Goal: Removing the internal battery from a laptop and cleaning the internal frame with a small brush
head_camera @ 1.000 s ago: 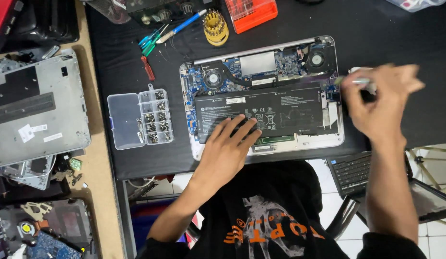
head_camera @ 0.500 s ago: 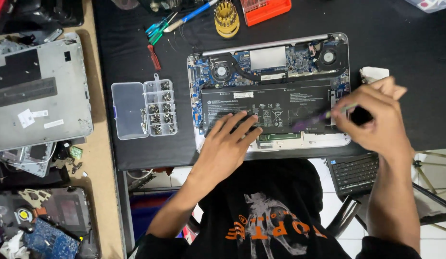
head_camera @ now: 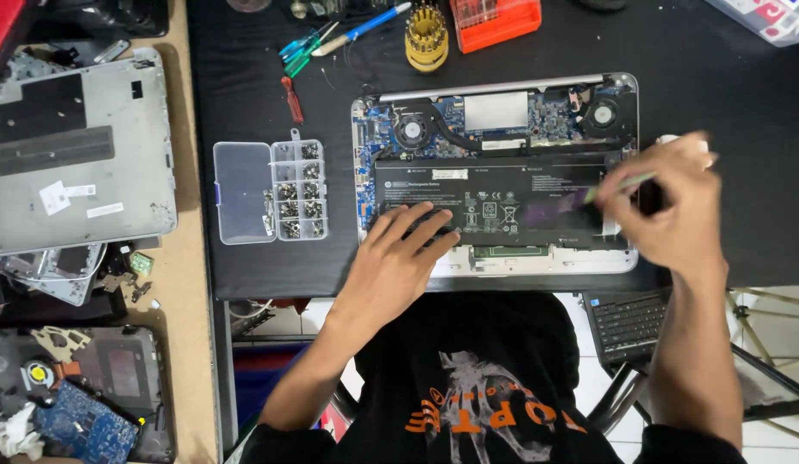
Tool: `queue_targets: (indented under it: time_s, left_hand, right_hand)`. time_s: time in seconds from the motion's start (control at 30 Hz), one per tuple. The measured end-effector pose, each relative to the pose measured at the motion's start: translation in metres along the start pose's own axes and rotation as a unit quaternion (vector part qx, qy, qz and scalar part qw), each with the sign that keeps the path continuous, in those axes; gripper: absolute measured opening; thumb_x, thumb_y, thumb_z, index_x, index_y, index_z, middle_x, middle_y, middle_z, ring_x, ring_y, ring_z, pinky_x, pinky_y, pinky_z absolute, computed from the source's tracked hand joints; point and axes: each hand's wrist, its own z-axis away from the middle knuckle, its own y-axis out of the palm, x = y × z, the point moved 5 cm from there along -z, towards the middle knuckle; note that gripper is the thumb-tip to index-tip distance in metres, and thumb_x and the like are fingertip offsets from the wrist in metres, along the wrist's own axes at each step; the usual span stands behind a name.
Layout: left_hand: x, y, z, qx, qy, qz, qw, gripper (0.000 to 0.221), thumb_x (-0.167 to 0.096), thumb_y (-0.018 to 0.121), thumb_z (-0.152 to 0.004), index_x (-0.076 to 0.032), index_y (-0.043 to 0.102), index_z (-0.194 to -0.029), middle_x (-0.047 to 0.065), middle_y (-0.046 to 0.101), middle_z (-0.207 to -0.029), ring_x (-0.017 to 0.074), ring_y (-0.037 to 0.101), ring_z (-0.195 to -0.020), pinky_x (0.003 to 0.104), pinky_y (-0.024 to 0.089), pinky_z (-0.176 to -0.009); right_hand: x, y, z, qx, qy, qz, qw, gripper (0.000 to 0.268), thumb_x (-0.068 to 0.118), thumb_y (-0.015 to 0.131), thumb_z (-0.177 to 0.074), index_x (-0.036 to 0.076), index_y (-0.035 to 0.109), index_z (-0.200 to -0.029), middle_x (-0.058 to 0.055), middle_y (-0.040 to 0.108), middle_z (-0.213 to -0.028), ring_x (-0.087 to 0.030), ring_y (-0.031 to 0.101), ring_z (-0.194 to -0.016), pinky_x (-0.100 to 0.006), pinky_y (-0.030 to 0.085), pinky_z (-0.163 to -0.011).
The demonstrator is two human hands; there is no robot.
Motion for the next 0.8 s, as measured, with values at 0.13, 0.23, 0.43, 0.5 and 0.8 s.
queue_targets:
  time_s: [0.13, 0.23, 0.43, 0.5, 0.8]
  left_hand:
    - [0.000, 0.002, 0.002, -0.004, 0.006, -0.002, 1.000, 0.033, -0.001, 0.072, -0.091, -0.010, 0.069, -0.122, 0.010, 0.063, -0.138, 0.0343, 0.055, -0.132, 0.050, 0.045, -0.109]
    - [0.001, 0.004, 0.003, 0.001, 0.005, -0.001, 1.000, 0.038, 0.001, 0.074, -0.086, -0.010, 0.070, -0.122, 0.010, 0.064, -0.138, 0.0348, 0.056, -0.132, 0.050, 0.045, -0.109]
    - [0.000, 0.003, 0.003, -0.006, 0.002, 0.007, 1.000, 0.030, -0.002, 0.070, -0.093, -0.011, 0.070, -0.122, 0.010, 0.064, -0.138, 0.0347, 0.055, -0.132, 0.051, 0.045, -0.107]
    - [0.000, 0.000, 0.002, -0.008, 0.001, 0.007, 1.000, 0.032, -0.001, 0.070, -0.092, -0.010, 0.069, -0.122, 0.010, 0.063, -0.138, 0.0344, 0.055, -0.133, 0.050, 0.045, -0.109]
    - [-0.002, 0.001, 0.004, -0.002, -0.003, 0.008, 1.000, 0.039, 0.003, 0.072, -0.088, -0.009, 0.068, -0.124, 0.011, 0.061, -0.141, 0.0350, 0.054, -0.135, 0.052, 0.043, -0.112]
  right_hand:
    - [0.004, 0.009, -0.010, -0.015, -0.027, 0.048, 0.998, 0.010, 0.006, 0.074, -0.110, 0.003, 0.073, -0.100, -0.009, 0.071, -0.099, -0.027, 0.051, -0.091, -0.046, 0.026, -0.098]
    - [0.004, 0.006, -0.023, -0.027, -0.004, -0.050, 0.998, 0.009, -0.002, 0.077, -0.107, 0.001, 0.071, -0.102, -0.011, 0.067, -0.095, -0.025, 0.054, -0.089, -0.042, 0.035, -0.096]
    - [0.002, 0.012, -0.045, 0.008, -0.036, -0.043, 0.998, 0.010, 0.003, 0.078, -0.101, 0.005, 0.069, -0.098, -0.009, 0.068, -0.096, -0.024, 0.052, -0.091, -0.045, 0.026, -0.103]
    - [-0.011, 0.015, -0.048, 0.002, -0.026, -0.009, 1.000, 0.010, 0.008, 0.078, -0.104, 0.007, 0.069, -0.100, -0.007, 0.066, -0.099, -0.027, 0.047, -0.101, -0.045, 0.024, -0.101]
    - [-0.008, 0.014, -0.061, 0.023, -0.047, 0.016, 0.999, 0.011, 0.006, 0.077, -0.104, 0.007, 0.067, -0.099, -0.006, 0.063, -0.101, -0.029, 0.042, -0.109, -0.044, 0.025, -0.102]
